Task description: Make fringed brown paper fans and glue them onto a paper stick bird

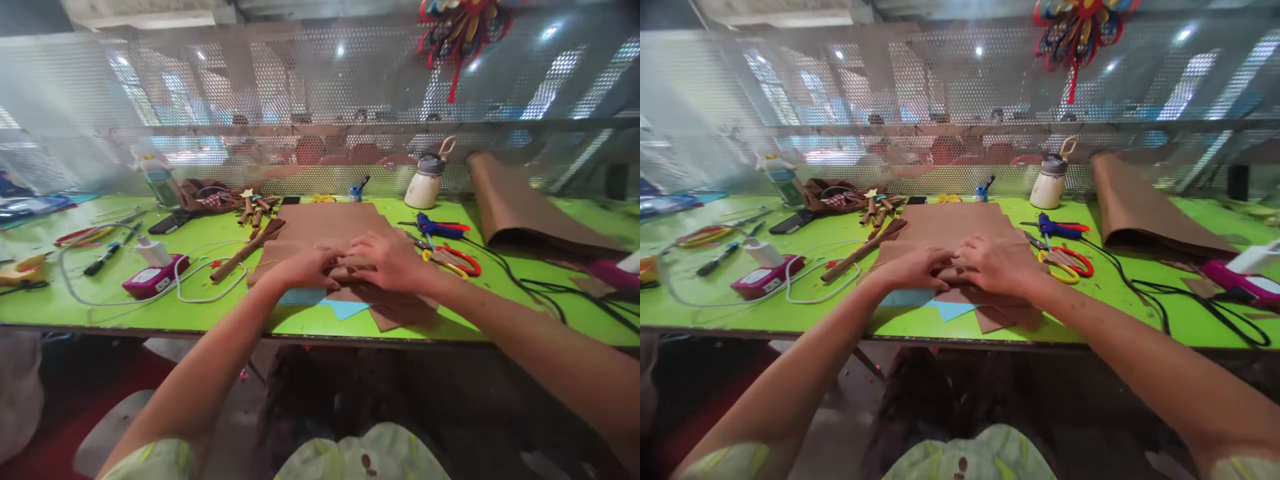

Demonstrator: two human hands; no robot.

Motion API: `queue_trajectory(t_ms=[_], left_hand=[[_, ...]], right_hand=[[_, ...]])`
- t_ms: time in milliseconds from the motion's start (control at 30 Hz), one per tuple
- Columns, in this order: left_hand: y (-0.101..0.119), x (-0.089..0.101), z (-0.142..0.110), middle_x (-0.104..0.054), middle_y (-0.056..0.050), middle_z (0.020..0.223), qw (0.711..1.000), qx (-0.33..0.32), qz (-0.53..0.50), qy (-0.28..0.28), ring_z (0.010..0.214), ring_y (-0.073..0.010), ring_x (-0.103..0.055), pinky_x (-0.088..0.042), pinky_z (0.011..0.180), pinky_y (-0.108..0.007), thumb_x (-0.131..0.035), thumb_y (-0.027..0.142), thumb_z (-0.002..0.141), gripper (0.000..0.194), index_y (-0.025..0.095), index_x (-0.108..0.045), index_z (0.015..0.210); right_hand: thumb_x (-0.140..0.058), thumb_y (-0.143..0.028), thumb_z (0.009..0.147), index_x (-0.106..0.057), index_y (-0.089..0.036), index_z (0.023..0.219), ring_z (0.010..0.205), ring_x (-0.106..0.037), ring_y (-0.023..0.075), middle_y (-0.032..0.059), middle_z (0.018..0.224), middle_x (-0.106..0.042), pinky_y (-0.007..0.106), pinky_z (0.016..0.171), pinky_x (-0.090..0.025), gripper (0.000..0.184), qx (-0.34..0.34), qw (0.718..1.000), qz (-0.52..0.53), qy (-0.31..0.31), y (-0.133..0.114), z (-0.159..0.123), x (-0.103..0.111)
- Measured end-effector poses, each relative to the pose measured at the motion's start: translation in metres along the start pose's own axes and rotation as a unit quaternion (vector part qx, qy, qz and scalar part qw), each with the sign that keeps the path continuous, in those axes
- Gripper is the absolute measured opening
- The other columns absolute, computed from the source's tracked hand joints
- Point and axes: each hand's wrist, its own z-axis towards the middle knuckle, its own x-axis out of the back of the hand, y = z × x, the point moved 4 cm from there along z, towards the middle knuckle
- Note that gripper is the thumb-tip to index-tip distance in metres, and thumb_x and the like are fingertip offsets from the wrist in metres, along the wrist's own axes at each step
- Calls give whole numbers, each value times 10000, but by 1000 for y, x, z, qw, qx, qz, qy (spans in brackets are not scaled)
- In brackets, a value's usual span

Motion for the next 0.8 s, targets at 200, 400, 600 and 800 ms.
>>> queue_trajectory(t_ms=[200,400,600,800], left_hand=[[-4,1,-1,-658,-49,798,1000,-7,14,27,692,-146,-554,-355,633,-234,-451,308,813,259,168,-663,865],[-7,7,-4,-646,-26,704,999,7,-24,38,588,-117,-494,-316,567,-225,-440,310,811,268,160,-662,818],[-9,8,-4,-629,-10,685,999,7,-37,34,575,-109,-468,-294,541,-219,-439,309,807,254,155,-640,790],[-10,9,-3,-590,-3,624,999,9,-28,37,545,-109,-450,-290,528,-229,-455,303,782,236,154,-630,732]], right_hand=[[-488,-225,839,-616,-145,856,914,-447,244,121,891,-560,402,798,-371,152,90,990,-68,-79,-56,-34,-12],[-383,-126,868,-610,-130,798,879,-424,235,122,853,-539,391,765,-356,238,108,983,-135,-57,-66,-27,-32],[-360,-85,863,-592,-141,787,814,-449,206,97,799,-547,363,735,-396,251,63,997,-42,14,-60,-38,-34],[-436,-125,860,-558,-186,907,800,-532,186,70,831,-598,338,722,-445,145,-11,981,128,146,-74,-59,-12]])
